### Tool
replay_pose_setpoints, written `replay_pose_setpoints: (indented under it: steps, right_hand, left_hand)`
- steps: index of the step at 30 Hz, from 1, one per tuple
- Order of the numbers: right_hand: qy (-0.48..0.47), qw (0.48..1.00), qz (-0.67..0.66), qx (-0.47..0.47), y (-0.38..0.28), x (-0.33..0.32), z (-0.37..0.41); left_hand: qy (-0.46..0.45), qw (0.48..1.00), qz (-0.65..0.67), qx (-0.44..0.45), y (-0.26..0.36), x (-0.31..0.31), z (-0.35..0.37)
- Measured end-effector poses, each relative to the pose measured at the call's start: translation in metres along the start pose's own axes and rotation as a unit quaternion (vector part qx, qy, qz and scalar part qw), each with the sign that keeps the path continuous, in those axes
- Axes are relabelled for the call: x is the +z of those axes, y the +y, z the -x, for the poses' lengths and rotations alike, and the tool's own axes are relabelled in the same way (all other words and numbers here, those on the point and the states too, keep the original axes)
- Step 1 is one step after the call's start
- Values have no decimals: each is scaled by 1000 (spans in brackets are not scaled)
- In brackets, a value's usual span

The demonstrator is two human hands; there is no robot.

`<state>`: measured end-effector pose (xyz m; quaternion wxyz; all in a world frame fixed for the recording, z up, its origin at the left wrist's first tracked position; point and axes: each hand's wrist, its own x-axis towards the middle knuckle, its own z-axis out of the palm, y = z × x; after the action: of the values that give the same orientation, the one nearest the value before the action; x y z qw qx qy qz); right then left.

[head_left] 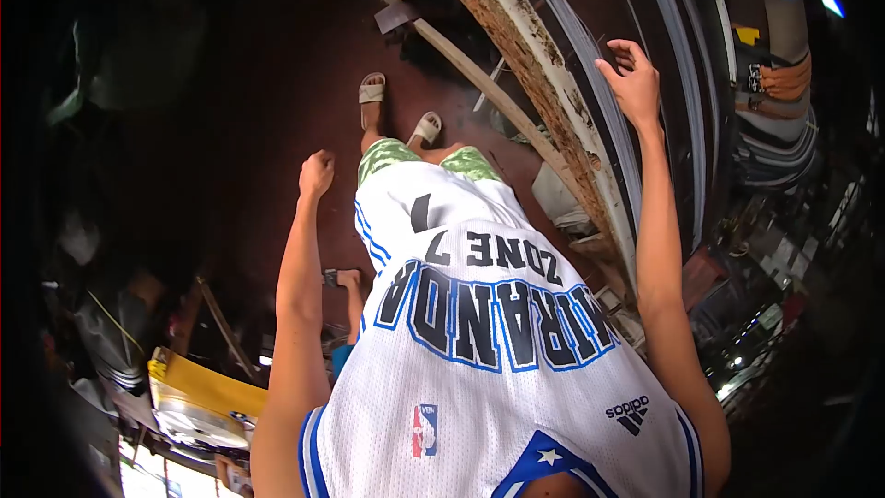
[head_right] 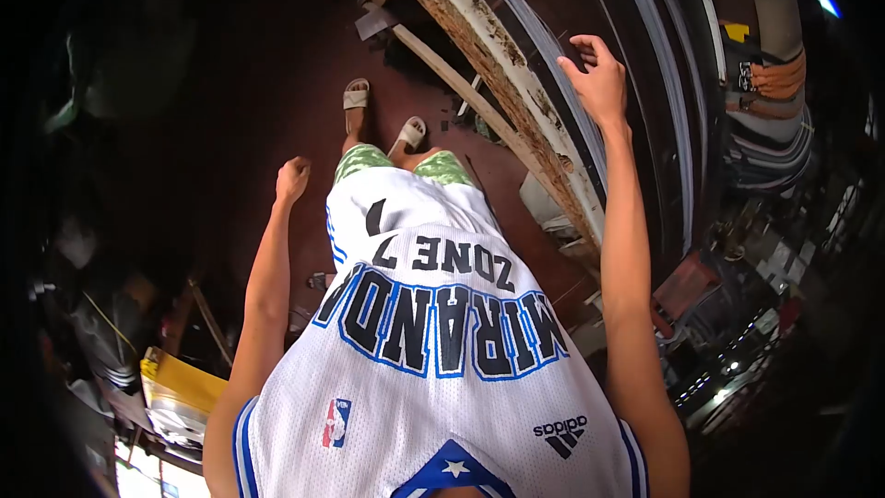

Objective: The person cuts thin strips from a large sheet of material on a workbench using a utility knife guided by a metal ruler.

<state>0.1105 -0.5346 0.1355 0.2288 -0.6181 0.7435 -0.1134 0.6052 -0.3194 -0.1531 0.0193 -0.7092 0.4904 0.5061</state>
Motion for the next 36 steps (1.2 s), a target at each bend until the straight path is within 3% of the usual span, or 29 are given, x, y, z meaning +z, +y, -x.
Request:
replay_pose_setpoints:
  steps: [5, 12, 16, 20, 28, 33, 36]
  right_hand:
    - [-4, 1000, 3, -15, 5, 1, -4]
    - [-17, 998, -26, -55, 2, -16, -12]
    - [-41, 997, -44, -51, -2, -26, -22]
    - [-42, 998, -27, -45, -11, -28, -20]
    - [-77, 995, -54, -12, -24, -40, -28]
    - [-86, 994, -61, -24, -23, -34, -27]
    - [-73, 994, -56, -51, -22, -26, -24]
  left_hand:
    - [-18, 993, 40, -110, -47, 67, 50]
    - [-11, 969, 239, -67, 13, 137, 87]
    - [80, 963, 253, -55, 24, 161, 105]
    - [45, 938, 317, -134, 1, 178, 122]
    - [-10, 945, 273, -180, -31, 207, 141]
    - [18, 957, 269, -106, -9, 195, 123]
    - [27, 967, 226, -110, 6, 184, 112]
